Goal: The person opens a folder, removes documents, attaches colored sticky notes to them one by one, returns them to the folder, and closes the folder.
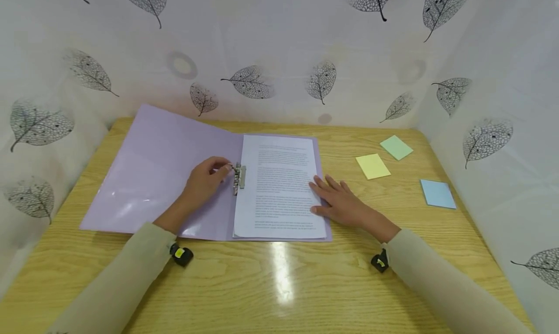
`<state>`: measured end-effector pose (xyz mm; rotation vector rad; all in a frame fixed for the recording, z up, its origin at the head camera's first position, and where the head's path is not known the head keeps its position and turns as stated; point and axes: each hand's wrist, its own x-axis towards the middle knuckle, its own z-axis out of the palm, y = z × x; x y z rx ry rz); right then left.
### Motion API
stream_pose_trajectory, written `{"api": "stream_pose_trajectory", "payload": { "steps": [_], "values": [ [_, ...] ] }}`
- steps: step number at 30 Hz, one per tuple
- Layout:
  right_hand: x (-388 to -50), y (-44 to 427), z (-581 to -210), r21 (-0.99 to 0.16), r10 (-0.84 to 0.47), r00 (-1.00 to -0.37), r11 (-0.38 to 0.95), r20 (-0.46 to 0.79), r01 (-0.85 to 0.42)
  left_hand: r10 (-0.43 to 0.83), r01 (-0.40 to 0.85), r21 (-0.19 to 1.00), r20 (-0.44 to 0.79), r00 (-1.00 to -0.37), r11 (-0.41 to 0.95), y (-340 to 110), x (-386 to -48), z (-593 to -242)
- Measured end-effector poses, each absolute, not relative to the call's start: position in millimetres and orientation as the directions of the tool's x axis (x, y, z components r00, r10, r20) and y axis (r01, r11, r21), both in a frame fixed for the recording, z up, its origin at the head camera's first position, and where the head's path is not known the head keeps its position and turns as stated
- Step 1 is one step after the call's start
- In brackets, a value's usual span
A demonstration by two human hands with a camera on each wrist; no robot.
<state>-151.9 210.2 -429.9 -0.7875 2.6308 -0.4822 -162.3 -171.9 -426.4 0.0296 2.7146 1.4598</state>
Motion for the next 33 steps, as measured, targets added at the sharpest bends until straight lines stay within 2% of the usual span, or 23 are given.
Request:
{"api": "stream_pose_trajectory", "payload": {
  "steps": [3, 11, 22, 33],
  "values": [
    [-152, 210, -430, -0.417, -0.575, -0.784, 0.788, -0.233, -0.453, 0.026, -0.023, 0.847, -0.043, -0.999, 0.53, -172, -165, -425],
    [-152, 210, -430, -0.413, -0.579, -0.781, 0.786, -0.233, -0.459, 0.072, 0.02, 0.828, -0.024, -0.997, 0.56, -167, -168, -427],
    [-152, 209, -429, -0.413, -0.571, -0.783, 0.793, -0.248, -0.448, 0.122, 0.014, 0.739, -0.092, -0.988, 0.673, -166, -174, -433],
    [-151, 210, -429, -0.422, -0.576, -0.781, 0.787, -0.243, -0.45, 0.119, 0.003, 0.742, -0.104, -0.987, 0.671, -165, -166, -431]
  ]
}}
